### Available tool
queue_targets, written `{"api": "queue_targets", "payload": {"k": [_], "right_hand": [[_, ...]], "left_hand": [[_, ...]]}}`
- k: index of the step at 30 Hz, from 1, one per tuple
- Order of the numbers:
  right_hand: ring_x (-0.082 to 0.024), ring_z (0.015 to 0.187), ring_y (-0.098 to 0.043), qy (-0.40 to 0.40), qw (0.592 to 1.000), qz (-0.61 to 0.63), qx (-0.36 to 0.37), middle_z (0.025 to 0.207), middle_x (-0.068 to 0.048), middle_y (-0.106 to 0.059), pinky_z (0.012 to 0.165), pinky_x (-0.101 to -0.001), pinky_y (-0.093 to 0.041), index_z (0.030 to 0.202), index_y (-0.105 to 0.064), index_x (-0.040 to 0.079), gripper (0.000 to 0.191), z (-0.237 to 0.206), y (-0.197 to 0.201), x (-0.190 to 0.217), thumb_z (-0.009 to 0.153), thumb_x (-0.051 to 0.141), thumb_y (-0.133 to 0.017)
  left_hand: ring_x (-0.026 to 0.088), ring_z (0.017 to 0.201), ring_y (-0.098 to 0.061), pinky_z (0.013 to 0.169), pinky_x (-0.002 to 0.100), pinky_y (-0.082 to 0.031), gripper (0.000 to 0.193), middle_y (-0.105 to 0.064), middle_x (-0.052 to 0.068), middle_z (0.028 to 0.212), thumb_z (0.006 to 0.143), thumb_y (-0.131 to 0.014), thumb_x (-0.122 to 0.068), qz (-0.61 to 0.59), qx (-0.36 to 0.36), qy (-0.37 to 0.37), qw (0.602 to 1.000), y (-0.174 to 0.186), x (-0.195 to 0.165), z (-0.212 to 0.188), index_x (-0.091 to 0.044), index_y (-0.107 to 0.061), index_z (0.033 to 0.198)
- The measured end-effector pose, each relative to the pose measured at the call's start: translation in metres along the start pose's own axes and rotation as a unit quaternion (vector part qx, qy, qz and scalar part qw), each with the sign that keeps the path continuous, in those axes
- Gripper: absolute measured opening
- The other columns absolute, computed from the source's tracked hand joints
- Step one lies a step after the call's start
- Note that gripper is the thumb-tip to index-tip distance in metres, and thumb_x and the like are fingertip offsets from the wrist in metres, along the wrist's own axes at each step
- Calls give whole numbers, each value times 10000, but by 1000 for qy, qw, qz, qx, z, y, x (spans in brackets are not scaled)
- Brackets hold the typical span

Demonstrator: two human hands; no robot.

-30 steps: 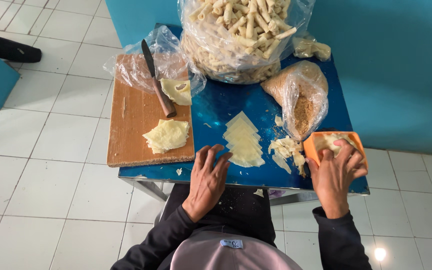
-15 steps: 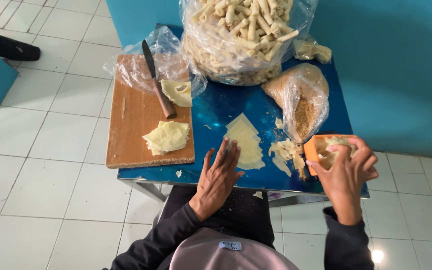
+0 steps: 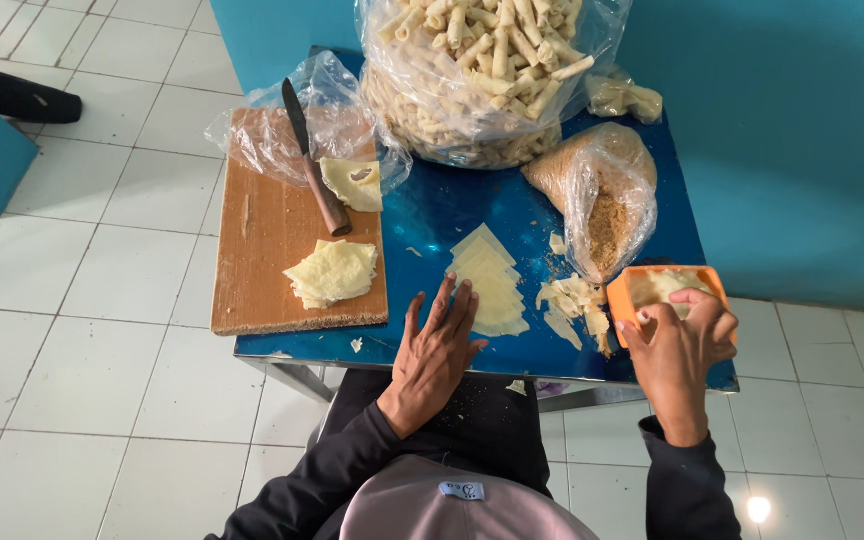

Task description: The person slices pieces from a soft white food block with a knife on a wooden cutting board, then folds and presses the cut pieces by hand and places them into an orange container on the table. They repeat the cutting and folding cycle, occasionally reaching into a plastic bag of brown crumbs beside the work area.

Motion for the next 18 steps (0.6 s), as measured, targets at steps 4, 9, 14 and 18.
{"api": "queue_targets", "payload": {"k": [4, 9, 14, 18], "right_hand": [[-376, 1287, -338, -30, 999, -37, 3, 1362, -104, -436, 981, -576, -323, 927, -691, 111, 417, 2, 11, 11, 733, 389, -933], [-399, 1258, -358, -5, 999, 35, -27, 1333, -156, -426, 964, -578, -343, 1107, -680, 84, 568, 6, 46, 33, 648, 304, -933], [-296, 1144, -443, 177, 942, 282, 39, 1229, -112, -443, 980, -386, -407, 1296, -710, 217, 479, 13, 17, 107, 890, -33, -672], [-263, 1056, -448, 205, 929, 281, 131, 1185, -77, -442, 854, -383, -414, 1409, -661, 259, 683, 17, -20, 144, 849, -117, -554]], "left_hand": [[317, 1551, -193, 1165, 591, -261, 617, -388, 177, 1580, 1008, -577, -338, 9, -5, -6, 1000, 0, -1, 1, 21, -428, 1489], [315, 1555, -207, 1170, 590, -258, 601, -396, 176, 1578, 1004, -594, -318, -7, -1, 1, 1000, 1, 0, 0, 14, -436, 1480], [304, 1551, -231, 1168, 577, -261, 635, -392, 195, 1588, 988, -614, -306, -4, -23, 14, 1000, 2, -1, 0, 48, -437, 1486], [296, 1539, -260, 1175, 574, -264, 644, -409, 208, 1575, 983, -633, -315, 11, -38, 13, 999, 5, -1, -1, 54, -451, 1478]]}}
Point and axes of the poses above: each hand's wrist, its own z-axis towards the middle knuckle, its own y-axis out of the back of the hand, x = y × z, the point moved 5 cm from there along z, towards the middle knuckle
